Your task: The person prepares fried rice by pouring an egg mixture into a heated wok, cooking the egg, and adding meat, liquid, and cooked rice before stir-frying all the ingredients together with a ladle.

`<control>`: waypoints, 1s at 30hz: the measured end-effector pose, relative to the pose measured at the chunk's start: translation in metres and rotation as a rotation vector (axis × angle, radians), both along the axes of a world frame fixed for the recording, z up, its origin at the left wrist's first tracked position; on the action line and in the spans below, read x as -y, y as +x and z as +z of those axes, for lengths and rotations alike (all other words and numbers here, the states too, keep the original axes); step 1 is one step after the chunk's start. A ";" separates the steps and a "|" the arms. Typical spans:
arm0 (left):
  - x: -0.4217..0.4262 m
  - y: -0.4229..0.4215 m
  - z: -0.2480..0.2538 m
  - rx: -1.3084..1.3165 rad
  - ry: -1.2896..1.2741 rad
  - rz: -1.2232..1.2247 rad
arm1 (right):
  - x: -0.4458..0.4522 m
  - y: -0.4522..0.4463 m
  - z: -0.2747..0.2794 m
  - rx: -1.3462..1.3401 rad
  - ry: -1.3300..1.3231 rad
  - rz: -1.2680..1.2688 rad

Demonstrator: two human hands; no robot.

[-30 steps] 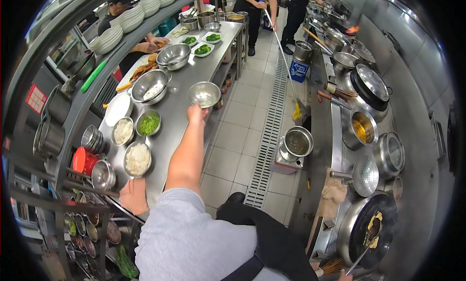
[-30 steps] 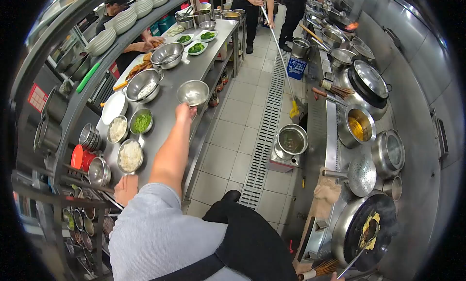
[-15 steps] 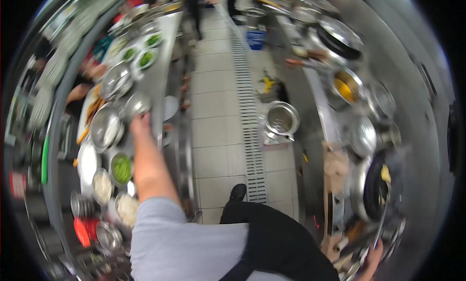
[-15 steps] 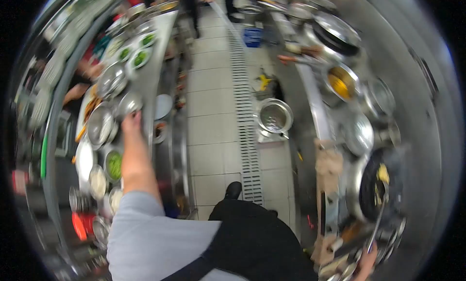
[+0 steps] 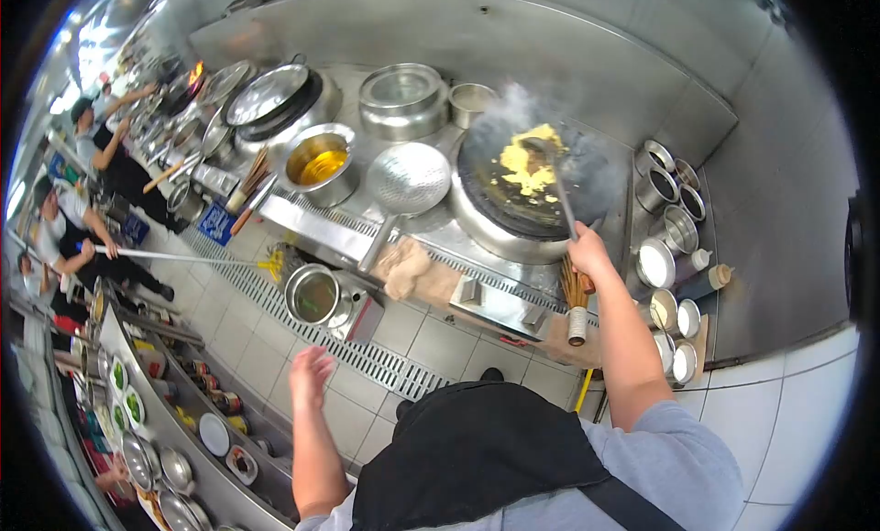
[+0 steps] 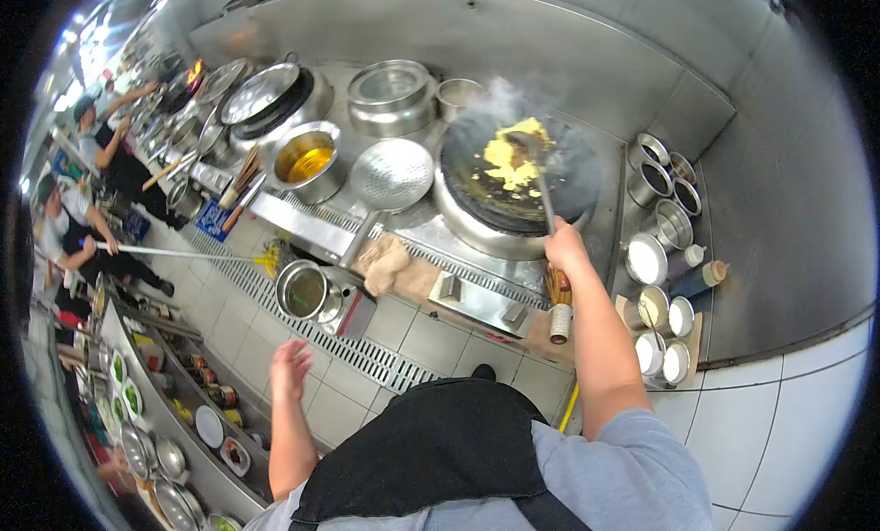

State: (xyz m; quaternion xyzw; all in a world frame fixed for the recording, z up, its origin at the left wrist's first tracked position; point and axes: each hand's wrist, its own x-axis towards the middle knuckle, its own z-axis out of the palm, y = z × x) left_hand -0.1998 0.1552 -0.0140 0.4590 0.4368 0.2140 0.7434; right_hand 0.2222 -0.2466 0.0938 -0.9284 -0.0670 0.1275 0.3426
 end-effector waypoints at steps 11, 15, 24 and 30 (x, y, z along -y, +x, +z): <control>0.168 0.280 0.097 0.136 0.705 -0.760 | 0.056 0.007 0.059 -0.178 -0.131 0.154; 0.203 0.351 0.122 0.327 1.548 -0.665 | 0.030 0.023 0.004 0.054 -0.102 0.024; 0.218 0.409 0.106 -0.063 1.629 -1.202 | 0.076 -0.067 0.121 0.209 -0.730 0.172; 0.219 0.360 0.162 0.092 1.699 -1.305 | 0.132 -0.094 0.141 -0.004 -0.250 0.311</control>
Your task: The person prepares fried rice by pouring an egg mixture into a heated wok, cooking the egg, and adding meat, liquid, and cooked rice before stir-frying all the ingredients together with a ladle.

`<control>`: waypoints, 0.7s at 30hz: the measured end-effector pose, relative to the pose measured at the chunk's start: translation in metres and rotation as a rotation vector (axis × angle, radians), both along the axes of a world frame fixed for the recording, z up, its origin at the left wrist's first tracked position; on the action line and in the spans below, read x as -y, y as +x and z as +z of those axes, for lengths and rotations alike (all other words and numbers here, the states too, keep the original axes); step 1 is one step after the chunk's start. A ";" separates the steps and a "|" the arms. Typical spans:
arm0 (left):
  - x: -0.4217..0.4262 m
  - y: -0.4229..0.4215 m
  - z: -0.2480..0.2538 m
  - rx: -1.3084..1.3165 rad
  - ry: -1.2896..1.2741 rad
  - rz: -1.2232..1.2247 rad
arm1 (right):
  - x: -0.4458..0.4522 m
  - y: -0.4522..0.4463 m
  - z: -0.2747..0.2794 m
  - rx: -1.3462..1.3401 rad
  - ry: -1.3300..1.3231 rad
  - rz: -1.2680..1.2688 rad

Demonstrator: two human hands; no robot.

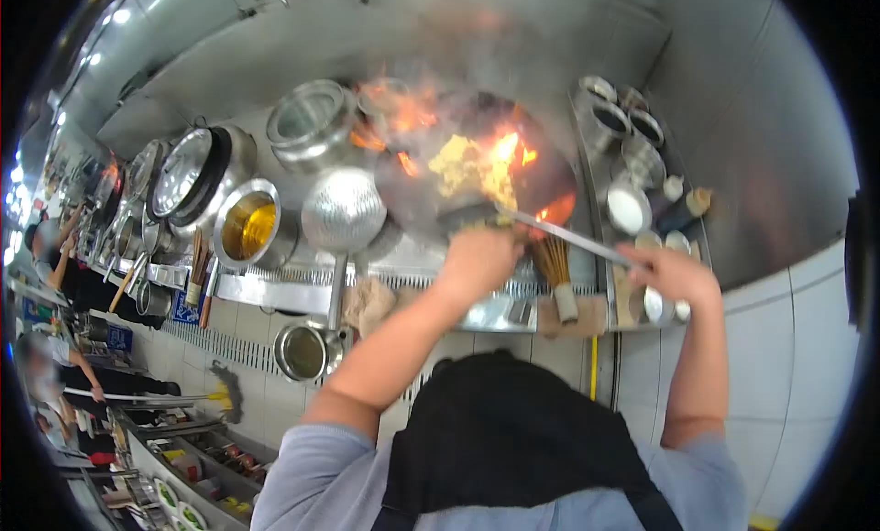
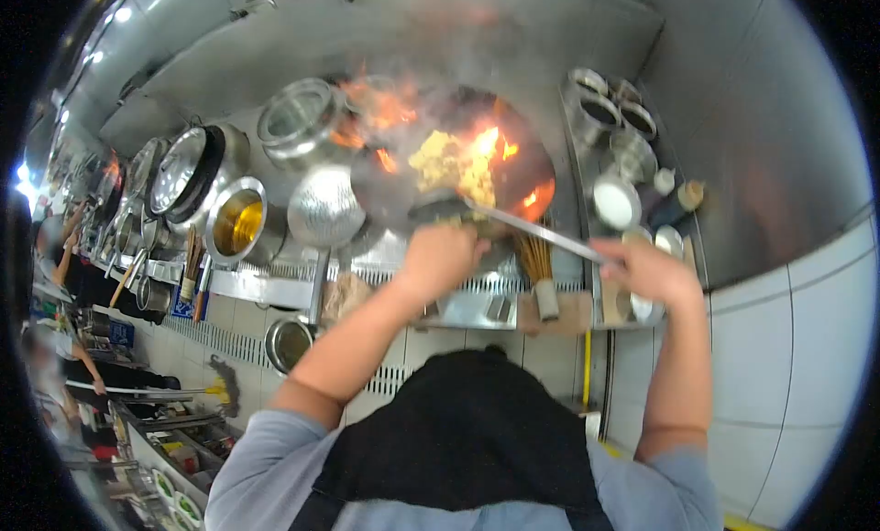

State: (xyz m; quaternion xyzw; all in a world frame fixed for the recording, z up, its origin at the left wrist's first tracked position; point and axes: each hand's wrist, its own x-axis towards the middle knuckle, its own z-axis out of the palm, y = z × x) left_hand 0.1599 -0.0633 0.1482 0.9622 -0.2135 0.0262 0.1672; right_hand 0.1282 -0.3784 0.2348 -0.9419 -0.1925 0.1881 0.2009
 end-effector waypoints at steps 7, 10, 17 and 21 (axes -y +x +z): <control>-0.012 -0.013 -0.104 0.311 0.054 -0.023 | -0.104 0.003 -0.047 0.202 -0.376 -0.323; -0.021 -0.036 -0.099 0.166 0.079 -0.060 | -0.110 -0.018 -0.049 0.343 -0.378 -0.378; -0.026 0.047 -0.069 0.284 -0.141 -0.100 | -0.078 -0.039 -0.016 0.175 -0.238 -0.280; -0.025 0.037 -0.059 0.168 0.076 -0.005 | -0.075 -0.049 -0.004 0.097 -0.188 -0.288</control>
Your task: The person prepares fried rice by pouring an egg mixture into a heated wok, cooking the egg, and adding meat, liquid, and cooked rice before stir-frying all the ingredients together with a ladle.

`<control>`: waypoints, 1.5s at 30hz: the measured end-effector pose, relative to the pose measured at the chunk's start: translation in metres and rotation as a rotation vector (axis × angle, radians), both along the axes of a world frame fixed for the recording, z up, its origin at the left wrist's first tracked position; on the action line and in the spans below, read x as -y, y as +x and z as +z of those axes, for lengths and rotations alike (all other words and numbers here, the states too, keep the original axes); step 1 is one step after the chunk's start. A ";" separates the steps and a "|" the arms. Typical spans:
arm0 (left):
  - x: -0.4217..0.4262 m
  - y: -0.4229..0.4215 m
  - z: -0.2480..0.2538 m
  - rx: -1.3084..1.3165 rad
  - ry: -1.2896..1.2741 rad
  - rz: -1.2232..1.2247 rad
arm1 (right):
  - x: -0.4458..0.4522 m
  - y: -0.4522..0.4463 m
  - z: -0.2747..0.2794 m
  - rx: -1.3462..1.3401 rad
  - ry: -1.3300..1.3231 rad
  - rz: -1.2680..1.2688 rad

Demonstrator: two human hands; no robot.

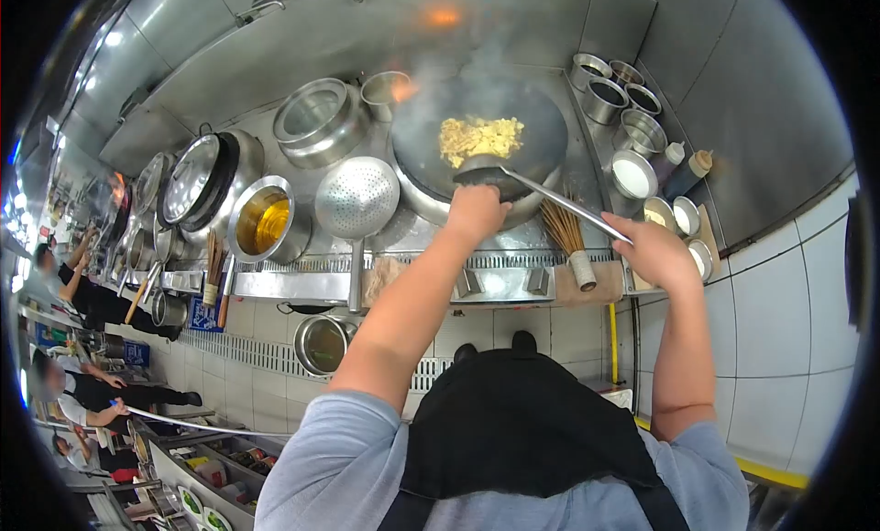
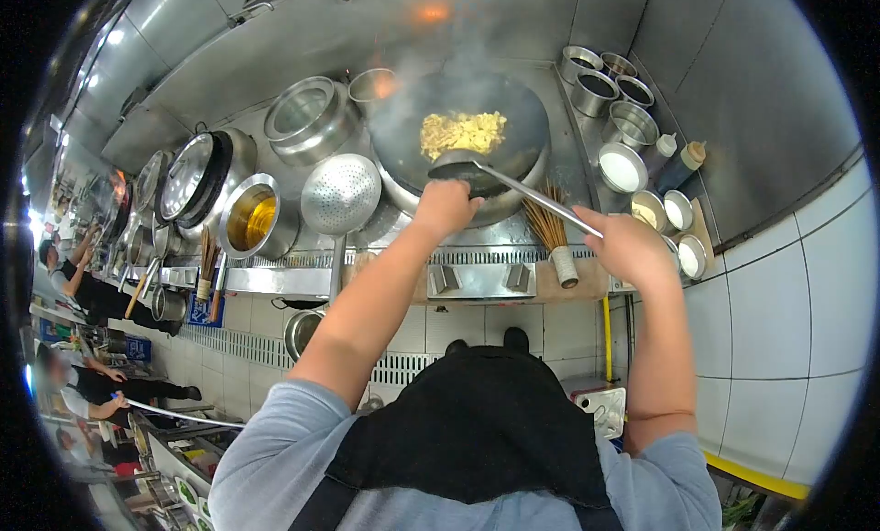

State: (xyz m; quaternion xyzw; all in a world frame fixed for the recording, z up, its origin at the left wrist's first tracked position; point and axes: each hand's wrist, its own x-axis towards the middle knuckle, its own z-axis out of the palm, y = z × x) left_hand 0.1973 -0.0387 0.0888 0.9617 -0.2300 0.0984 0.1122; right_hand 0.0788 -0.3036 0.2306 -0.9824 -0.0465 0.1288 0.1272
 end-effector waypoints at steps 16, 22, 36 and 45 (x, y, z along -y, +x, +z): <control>-0.010 -0.040 -0.014 0.018 -0.051 -0.102 | -0.029 0.047 -0.051 0.184 -0.049 -0.179; -0.004 0.021 -0.009 0.035 -0.148 -0.049 | -0.064 0.113 -0.109 0.085 0.106 -0.184; -0.034 -0.183 -0.105 -0.315 -0.546 -0.051 | -0.045 0.131 -0.086 -0.152 0.584 -0.326; 0.018 -0.178 -0.346 -1.096 -0.242 0.210 | -0.039 0.132 -0.064 -0.277 0.490 -0.088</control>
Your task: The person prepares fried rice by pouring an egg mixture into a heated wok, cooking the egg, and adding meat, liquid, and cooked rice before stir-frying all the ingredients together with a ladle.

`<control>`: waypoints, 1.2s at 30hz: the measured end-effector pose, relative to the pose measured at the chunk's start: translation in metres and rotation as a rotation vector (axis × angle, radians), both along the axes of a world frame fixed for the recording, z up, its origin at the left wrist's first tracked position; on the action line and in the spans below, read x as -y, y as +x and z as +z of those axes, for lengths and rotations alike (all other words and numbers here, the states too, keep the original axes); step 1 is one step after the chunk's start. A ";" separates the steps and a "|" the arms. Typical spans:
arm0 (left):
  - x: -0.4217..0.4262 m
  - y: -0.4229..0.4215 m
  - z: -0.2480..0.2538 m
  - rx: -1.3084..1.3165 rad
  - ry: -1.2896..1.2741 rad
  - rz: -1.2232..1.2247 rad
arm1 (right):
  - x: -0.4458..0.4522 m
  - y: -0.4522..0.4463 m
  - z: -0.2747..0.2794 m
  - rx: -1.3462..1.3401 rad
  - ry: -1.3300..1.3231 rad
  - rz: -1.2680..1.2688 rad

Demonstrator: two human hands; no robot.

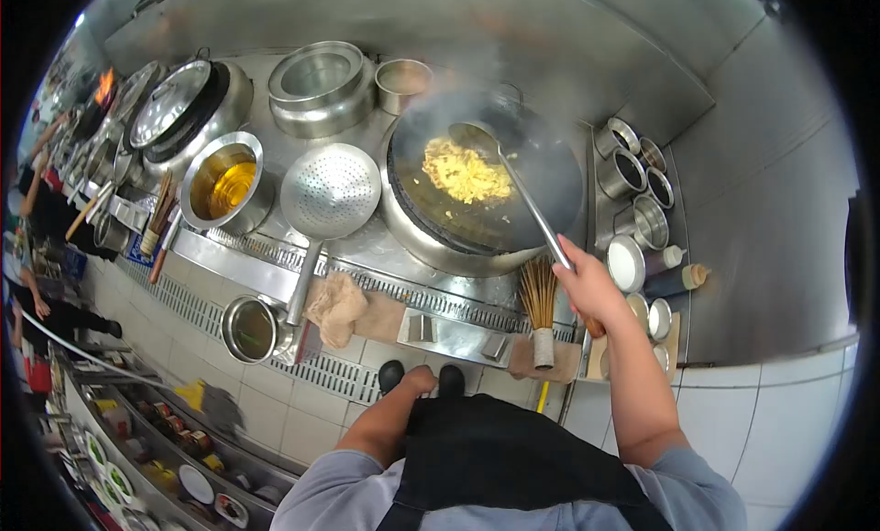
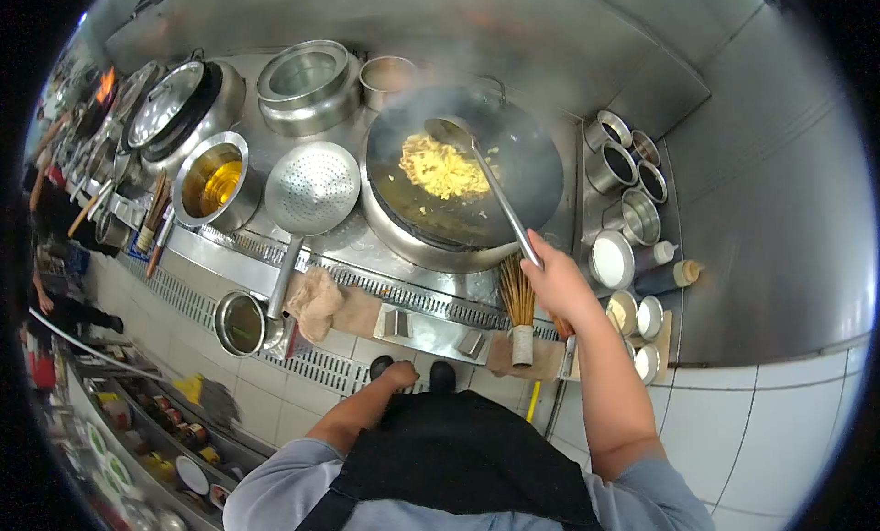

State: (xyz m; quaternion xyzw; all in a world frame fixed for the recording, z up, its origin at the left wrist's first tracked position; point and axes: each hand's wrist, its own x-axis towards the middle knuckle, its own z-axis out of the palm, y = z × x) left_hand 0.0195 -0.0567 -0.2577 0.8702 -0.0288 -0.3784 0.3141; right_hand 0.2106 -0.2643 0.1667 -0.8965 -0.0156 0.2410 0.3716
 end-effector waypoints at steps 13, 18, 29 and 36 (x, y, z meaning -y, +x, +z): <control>0.117 0.042 -0.035 -0.507 -1.188 1.847 | 0.049 0.020 -0.027 0.012 0.120 -0.131; 0.126 0.058 -0.012 -0.156 -1.560 2.040 | 0.064 0.030 -0.005 -0.223 0.292 -0.138; 0.046 -0.031 0.040 -0.266 -0.739 1.608 | 0.040 0.057 -0.020 -0.112 0.215 0.217; -0.041 -0.228 -0.027 0.099 -0.008 1.700 | 0.103 0.031 -0.011 0.140 0.004 0.417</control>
